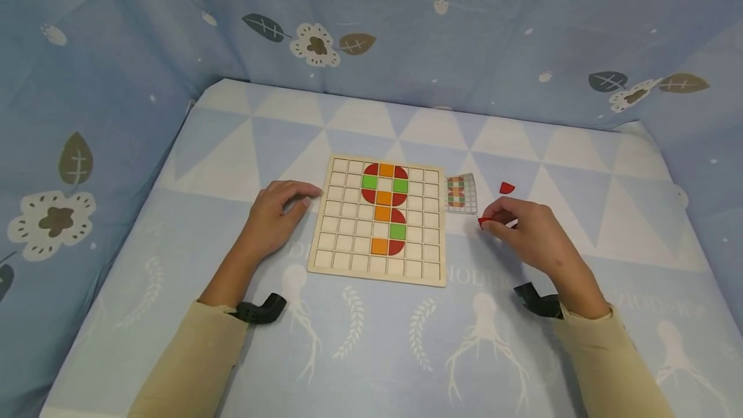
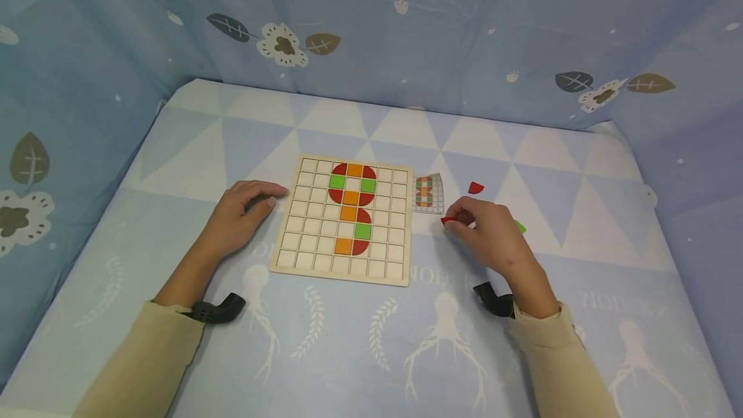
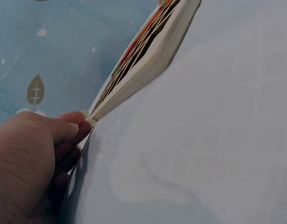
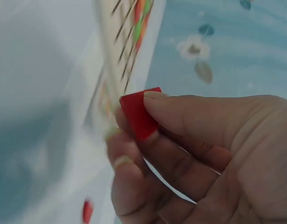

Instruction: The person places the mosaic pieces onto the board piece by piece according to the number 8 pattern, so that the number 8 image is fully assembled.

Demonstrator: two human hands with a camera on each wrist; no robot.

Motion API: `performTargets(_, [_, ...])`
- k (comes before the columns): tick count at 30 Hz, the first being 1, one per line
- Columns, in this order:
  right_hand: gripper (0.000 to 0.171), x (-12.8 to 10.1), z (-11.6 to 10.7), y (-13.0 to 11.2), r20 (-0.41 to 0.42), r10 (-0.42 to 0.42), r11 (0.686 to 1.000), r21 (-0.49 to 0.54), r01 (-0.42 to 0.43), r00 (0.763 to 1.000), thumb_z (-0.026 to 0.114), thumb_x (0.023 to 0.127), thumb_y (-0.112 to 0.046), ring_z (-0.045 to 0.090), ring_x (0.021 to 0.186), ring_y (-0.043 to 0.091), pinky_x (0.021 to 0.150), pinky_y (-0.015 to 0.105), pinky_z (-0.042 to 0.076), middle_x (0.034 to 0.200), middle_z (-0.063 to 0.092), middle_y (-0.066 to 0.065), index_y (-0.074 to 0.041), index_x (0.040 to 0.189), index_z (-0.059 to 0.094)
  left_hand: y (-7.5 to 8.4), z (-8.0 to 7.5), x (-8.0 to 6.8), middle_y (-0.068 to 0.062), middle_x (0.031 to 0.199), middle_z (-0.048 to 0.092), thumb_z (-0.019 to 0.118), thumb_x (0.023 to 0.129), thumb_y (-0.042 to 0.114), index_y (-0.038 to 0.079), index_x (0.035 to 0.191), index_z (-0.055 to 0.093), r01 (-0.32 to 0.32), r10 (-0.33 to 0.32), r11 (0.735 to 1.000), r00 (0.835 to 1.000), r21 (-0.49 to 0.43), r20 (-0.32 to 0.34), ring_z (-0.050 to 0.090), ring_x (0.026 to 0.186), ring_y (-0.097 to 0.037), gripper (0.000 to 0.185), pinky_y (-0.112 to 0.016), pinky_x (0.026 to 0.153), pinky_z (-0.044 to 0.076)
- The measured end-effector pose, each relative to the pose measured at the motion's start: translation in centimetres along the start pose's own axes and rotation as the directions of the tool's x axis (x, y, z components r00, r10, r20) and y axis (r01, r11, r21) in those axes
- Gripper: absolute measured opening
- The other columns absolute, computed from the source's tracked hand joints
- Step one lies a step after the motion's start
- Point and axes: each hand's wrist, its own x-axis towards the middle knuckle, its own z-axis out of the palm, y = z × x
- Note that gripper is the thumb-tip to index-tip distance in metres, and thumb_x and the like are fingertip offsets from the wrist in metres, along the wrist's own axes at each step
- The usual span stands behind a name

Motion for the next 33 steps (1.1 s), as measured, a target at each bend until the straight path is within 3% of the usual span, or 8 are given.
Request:
performTargets(4, [0.007,1.3,0.7,-2.3,0.032,-0.074,0.997,-0.010,0.074,0.997,0.068,0.091,-0.016,0.056,0.074,0.016,0.064,0.033,0.047,0.089,0.067,-0.007,-0.021,0.096,0.069,-0.1,-0.1,-0.1,0.010,0.124,0.059,0.055,0.099,0.023,0.028,0.116,0.067,0.006,-0.006,1.000,1.000,-0.004,-0.001,0.043,0.125,-0.015,0.022,-0.045,0.104,0.031])
performTargets(9, [0.011,3.7,1.9,-5.7,0.102,-0.172,0.985,-0.007,0.174,0.980,0.069,0.090,-0.013,0.056,0.083,0.013,0.068,0.031,0.048,0.092,0.067,-0.006,-0.017,0.100,0.071,-0.3,-0.2,-0.2,0.010,0.125,0.059,0.054,0.099,0.024,0.029,0.116,0.067,0.017,-0.017,1.000,1.000,0.002,0.003,0.043,0.125,-0.015,0.022,-0.045,0.103,0.031])
performTargets(14, [0.011,6.8,3.4,-9.1,0.144,-0.297,0.954,0.013,0.298,0.944,0.067,0.091,-0.010,0.056,0.086,0.013,0.079,0.032,0.047,0.093,0.067,-0.006,-0.015,0.099,0.072,-0.5,-0.4,-0.4,0.010,0.124,0.059,0.053,0.100,0.025,0.028,0.117,0.067,0.023,-0.023,1.000,1.000,0.006,-0.005,0.043,0.125,-0.016,0.022,-0.045,0.103,0.032])
performTargets(17, [0.013,8.7,4.8,-10.4,0.174,-0.368,0.929,0.028,0.369,0.913,0.064,0.092,-0.008,0.056,0.084,0.013,0.077,0.031,0.048,0.096,0.068,-0.004,-0.013,0.101,0.072,-0.6,-0.4,-0.4,0.009,0.124,0.059,0.054,0.100,0.024,0.028,0.117,0.067,0.018,-0.018,1.000,1.000,-0.004,-0.010,0.043,0.124,-0.016,0.022,-0.045,0.103,0.032])
performTargets(22, [0.015,10.8,6.8,-11.5,0.245,-0.439,0.896,0.047,0.442,0.864,0.061,0.093,-0.008,0.056,0.078,0.011,0.075,0.027,0.048,0.097,0.068,-0.003,-0.012,0.102,0.072,-0.5,-0.1,-0.2,0.010,0.123,0.059,0.053,0.100,0.024,0.028,0.117,0.067,0.004,-0.004,1.000,1.000,-0.019,0.000,0.044,0.123,-0.015,0.023,-0.044,0.102,0.033])
performTargets(29, [0.015,11.6,7.8,-12.0,0.286,-0.428,0.901,0.065,0.428,0.858,0.061,0.094,-0.008,0.057,0.078,0.010,0.073,0.026,0.048,0.097,0.069,-0.003,-0.013,0.101,0.073,-0.5,0.0,0.1,0.011,0.122,0.060,0.052,0.100,0.023,0.029,0.117,0.067,-0.002,0.002,1.000,1.000,0.001,0.001,0.044,0.123,-0.015,0.023,-0.044,0.103,0.034])
performTargets(33, [0.016,11.4,8.1,-11.8,0.283,-0.451,0.888,0.053,0.456,0.846,0.060,0.094,-0.006,0.058,0.079,0.010,0.075,0.026,0.048,0.099,0.070,-0.002,-0.012,0.101,0.073,-0.5,0.0,0.1,0.012,0.122,0.060,0.053,0.100,0.023,0.029,0.117,0.067,-0.001,0.001,1.000,1.000,0.008,0.000,0.045,0.123,-0.014,0.022,-0.043,0.103,0.033])
